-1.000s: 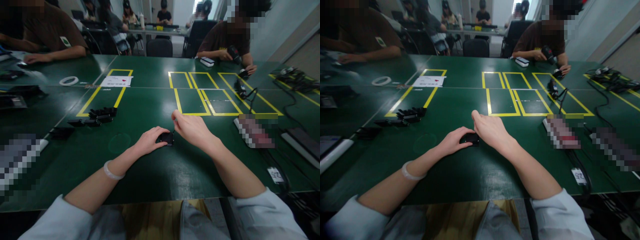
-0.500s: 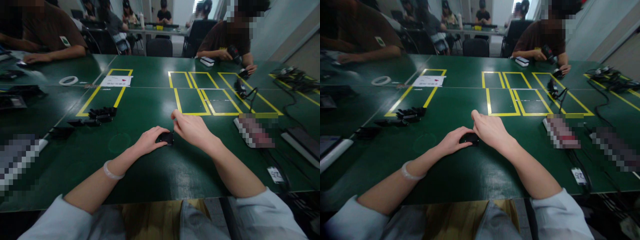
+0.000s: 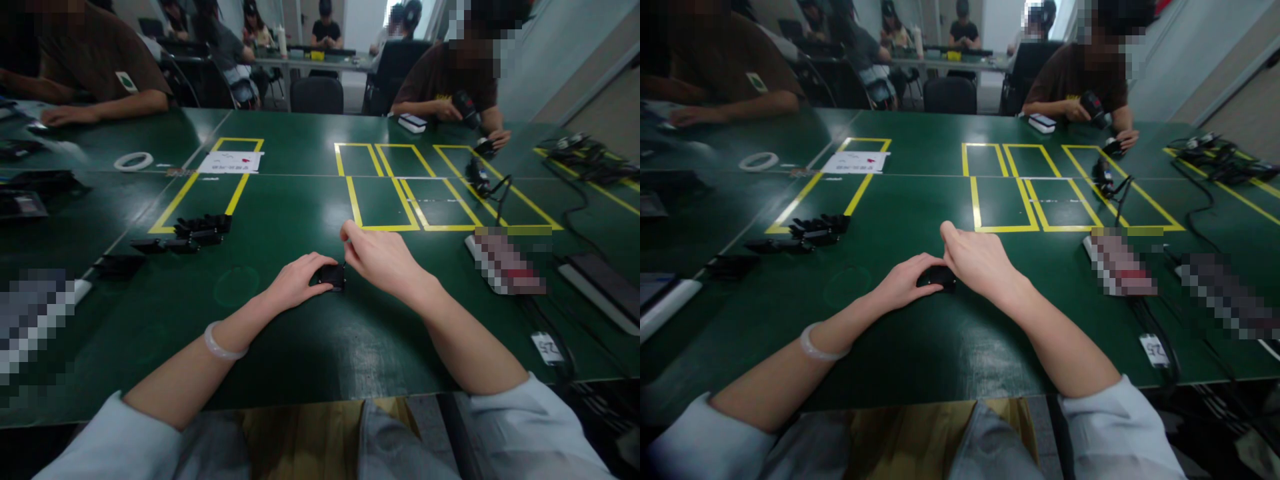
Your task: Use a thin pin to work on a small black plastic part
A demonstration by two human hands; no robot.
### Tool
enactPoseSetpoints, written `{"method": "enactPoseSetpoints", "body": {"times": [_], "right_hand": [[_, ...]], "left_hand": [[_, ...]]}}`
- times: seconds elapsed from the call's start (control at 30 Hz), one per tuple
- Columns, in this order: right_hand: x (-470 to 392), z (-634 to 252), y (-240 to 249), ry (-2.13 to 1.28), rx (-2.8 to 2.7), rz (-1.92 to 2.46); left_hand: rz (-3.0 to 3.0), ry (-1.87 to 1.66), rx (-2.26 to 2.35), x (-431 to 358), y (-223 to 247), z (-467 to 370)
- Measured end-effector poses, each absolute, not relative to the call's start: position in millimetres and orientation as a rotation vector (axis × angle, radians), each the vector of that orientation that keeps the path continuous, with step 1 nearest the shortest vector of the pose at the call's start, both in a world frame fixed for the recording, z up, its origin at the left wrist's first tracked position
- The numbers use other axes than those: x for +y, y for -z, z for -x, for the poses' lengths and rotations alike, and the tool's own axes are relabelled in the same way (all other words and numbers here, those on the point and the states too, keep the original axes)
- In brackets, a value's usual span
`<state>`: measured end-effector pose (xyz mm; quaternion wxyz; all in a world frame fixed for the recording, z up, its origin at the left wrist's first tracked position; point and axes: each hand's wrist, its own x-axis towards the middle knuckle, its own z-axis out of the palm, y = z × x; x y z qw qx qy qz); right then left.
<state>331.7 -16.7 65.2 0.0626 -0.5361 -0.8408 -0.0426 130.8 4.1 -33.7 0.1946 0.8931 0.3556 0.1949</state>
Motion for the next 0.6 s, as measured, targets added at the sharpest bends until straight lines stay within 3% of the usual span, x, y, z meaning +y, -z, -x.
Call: {"method": "enactPoseSetpoints", "body": {"times": [0.6], "right_hand": [[-16.3, -330.8, -66.6, 0.105, -2.548, 1.643]], "left_hand": [[-2.487, -0.564, 0.998, 4.4, 35.0, -130.6]]}}
